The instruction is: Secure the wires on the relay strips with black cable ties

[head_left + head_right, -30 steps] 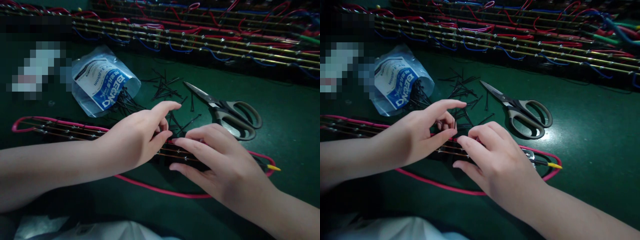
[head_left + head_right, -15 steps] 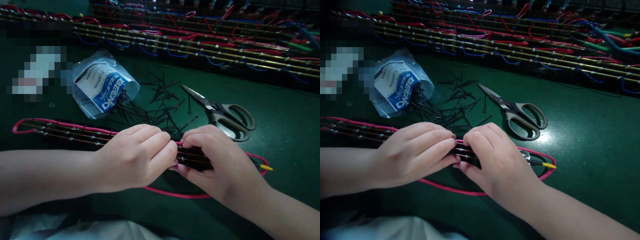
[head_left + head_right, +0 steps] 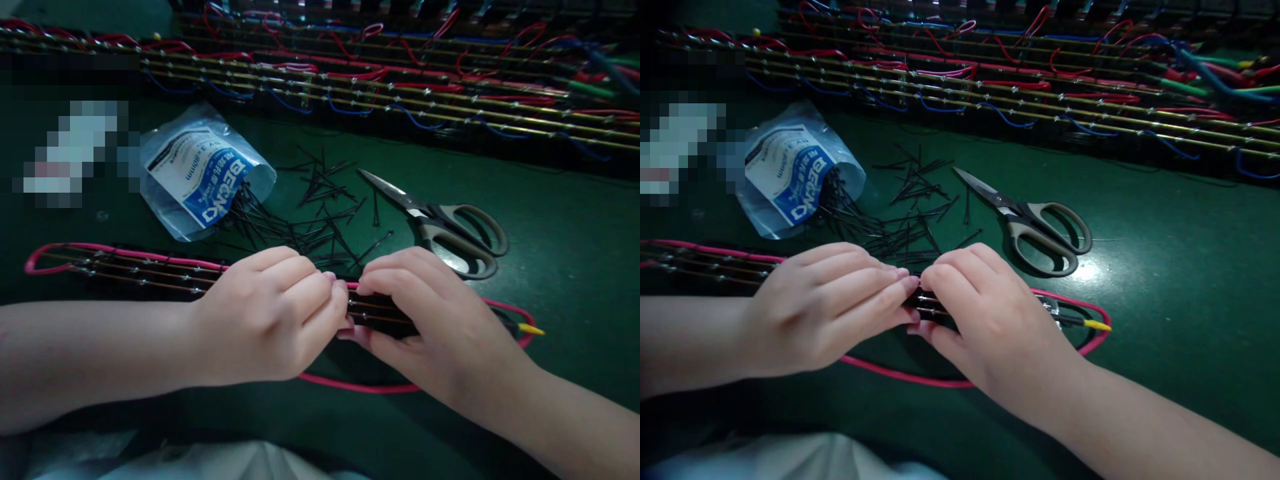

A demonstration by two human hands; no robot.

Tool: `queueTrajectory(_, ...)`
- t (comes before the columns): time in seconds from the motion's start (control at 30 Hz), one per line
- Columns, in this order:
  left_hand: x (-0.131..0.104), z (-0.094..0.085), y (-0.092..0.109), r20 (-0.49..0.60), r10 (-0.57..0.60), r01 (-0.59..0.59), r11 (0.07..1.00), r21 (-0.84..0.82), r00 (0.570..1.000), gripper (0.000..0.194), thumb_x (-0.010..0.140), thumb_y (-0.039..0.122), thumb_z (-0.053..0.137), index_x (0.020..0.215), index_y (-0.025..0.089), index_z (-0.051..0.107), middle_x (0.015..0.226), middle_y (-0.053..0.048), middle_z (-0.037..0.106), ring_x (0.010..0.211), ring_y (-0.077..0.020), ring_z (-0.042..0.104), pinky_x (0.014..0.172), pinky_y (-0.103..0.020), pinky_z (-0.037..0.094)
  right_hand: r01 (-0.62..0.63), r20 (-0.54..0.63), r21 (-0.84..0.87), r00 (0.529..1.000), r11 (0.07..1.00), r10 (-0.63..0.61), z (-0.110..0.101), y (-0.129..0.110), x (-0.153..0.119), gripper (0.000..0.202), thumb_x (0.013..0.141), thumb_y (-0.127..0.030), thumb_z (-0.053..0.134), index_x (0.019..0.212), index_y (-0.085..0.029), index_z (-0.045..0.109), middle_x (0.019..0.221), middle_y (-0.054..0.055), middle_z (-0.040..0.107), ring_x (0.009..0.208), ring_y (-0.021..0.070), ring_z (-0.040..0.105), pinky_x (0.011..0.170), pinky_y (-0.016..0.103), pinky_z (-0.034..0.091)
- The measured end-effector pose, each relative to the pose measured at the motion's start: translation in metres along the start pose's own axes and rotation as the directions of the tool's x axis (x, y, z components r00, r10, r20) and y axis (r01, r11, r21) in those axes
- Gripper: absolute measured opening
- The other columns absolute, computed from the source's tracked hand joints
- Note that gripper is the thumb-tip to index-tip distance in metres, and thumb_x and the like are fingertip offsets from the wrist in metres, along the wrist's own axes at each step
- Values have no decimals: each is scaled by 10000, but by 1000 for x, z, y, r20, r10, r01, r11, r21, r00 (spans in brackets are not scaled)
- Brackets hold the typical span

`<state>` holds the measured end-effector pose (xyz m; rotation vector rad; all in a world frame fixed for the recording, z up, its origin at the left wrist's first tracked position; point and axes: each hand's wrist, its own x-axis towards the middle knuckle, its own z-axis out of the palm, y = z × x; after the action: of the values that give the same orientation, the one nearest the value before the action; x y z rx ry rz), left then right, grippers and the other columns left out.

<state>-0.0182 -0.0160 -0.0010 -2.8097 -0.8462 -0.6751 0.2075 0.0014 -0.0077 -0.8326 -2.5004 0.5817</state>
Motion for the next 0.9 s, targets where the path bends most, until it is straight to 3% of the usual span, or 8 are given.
queueTrajectory(0.1,-2,-4,4,-12,34,-33,998,58,999,109,941,96,627,990,41,707,853,-86,796,751,-216,750,604,-331,602,25,3,-23,1000,999,-25,1,1,0,77,906,-168,647,968,-153,604,936,88,670,851,228,590,745,381,535)
queueTrajectory(0.4,-9,-14,22,145,30,-54,985,166,989,263,963,86,555,1152,-26,698,1127,-185,773,1033,-305,760,806,-400,667,55,-6,-154,998,987,-57,4,-8,-2,86,949,-162,603,1034,-160,618,957,105,692,860,247,611,768,410,565)
queueTrajectory(0.57,-5,-18,26,119,-25,-2,975,220,993,257,988,177,607,1069,-35,726,1016,-181,795,880,-290,791,693,-373,689,-60,22,-244,998,968,67,0,-19,-6,161,922,-134,592,1079,-110,621,974,141,688,866,281,638,753,434,583)
queueTrajectory(0.67,-6,-21,29,124,-66,33,968,250,990,304,1014,211,579,1043,-54,725,990,-212,789,854,-307,794,651,-379,692,-94,42,-253,993,963,108,-4,-18,-7,172,867,-182,707,1011,-130,627,918,117,676,802,274,630,670,420,575)
queueTrajectory(0.8,-11,-23,31,157,-96,49,958,283,983,338,1011,202,569,1034,-107,705,966,-275,771,823,-362,787,607,-425,682,-129,66,-195,987,972,144,-9,-13,-8,347,742,-194,854,1000,-147,628,907,86,675,781,253,626,636,386,563)
queueTrajectory(0.9,-12,-25,30,163,-123,74,957,280,979,344,987,222,608,1005,-108,702,937,-294,766,791,-382,779,586,-460,671,-97,48,-170,993,981,107,-8,-7,-9,357,788,-227,831,1067,-133,629,966,106,696,844,257,650,703,386,571)
